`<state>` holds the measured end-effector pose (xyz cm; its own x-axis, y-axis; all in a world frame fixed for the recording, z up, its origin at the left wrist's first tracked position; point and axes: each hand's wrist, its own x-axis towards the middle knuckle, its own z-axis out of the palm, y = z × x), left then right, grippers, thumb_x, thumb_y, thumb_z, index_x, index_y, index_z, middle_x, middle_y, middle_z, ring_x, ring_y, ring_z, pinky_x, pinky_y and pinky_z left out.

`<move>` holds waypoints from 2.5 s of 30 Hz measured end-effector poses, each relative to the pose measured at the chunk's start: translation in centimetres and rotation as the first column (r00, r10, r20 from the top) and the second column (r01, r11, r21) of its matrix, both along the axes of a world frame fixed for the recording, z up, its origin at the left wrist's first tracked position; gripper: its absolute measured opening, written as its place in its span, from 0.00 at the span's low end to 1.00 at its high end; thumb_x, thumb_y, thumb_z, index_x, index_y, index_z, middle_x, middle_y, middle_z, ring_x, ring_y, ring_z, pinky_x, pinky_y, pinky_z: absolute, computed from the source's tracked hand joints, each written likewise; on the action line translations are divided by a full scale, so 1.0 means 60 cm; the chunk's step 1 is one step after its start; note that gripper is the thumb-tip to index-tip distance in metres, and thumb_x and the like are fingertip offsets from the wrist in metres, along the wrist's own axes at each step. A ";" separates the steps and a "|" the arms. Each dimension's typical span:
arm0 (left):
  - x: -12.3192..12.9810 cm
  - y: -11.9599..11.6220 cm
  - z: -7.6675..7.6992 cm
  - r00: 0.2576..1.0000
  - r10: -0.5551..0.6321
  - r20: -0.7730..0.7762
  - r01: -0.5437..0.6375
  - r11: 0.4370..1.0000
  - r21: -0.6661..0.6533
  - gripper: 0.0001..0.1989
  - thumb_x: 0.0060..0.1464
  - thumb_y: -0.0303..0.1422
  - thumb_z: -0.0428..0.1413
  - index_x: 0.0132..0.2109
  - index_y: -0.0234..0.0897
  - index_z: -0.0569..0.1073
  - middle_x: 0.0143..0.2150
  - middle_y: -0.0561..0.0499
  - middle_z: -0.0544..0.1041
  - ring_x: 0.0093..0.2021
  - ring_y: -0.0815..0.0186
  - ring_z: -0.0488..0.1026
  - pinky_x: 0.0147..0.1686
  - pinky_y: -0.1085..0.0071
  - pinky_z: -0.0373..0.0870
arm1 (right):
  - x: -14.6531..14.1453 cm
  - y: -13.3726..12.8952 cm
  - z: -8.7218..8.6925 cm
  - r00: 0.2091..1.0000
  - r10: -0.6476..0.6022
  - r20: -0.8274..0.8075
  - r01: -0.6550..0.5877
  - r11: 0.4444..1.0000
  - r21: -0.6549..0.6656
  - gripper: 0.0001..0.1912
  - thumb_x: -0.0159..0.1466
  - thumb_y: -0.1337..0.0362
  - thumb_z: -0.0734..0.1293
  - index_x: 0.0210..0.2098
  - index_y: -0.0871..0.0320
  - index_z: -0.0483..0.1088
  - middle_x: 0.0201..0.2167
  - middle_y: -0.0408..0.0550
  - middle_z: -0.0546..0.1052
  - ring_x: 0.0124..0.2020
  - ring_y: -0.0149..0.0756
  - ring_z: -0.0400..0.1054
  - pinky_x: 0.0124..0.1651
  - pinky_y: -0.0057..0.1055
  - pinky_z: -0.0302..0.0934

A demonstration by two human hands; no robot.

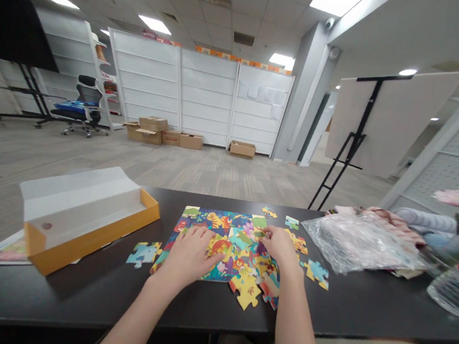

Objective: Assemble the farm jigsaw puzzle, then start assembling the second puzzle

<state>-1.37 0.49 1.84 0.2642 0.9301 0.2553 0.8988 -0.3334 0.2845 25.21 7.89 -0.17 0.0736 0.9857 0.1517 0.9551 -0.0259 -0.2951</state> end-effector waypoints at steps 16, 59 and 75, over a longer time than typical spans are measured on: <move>0.032 0.000 -0.001 0.992 0.106 -0.072 -0.109 0.993 -0.043 0.15 0.59 0.39 0.56 0.49 0.35 0.72 0.49 0.39 0.77 0.53 0.47 0.72 0.52 0.54 0.66 | 0.006 -0.007 -0.013 0.997 0.047 -0.053 -0.045 0.997 0.055 0.17 0.63 0.66 0.64 0.48 0.57 0.79 0.37 0.51 0.79 0.40 0.39 0.73 0.45 0.30 0.61; -0.122 -0.004 0.021 0.272 0.184 0.945 0.184 0.954 -0.239 0.20 0.55 0.46 0.59 0.46 0.37 0.67 0.39 0.49 0.79 0.32 0.67 0.79 0.28 0.75 0.73 | -0.174 0.062 0.004 0.949 0.316 0.021 -0.316 0.949 -0.018 0.27 0.58 0.62 0.73 0.57 0.57 0.71 0.53 0.56 0.75 0.51 0.45 0.69 0.52 0.36 0.59; -0.112 0.005 0.023 0.109 0.198 0.974 0.083 0.975 -0.208 0.22 0.44 0.43 0.69 0.39 0.37 0.70 0.32 0.50 0.80 0.29 0.65 0.79 0.27 0.73 0.74 | -0.197 -0.042 0.066 0.300 0.298 -0.906 -0.460 0.877 0.136 0.32 0.57 0.52 0.74 0.58 0.49 0.64 0.45 0.47 0.77 0.38 0.38 0.76 0.39 0.37 0.73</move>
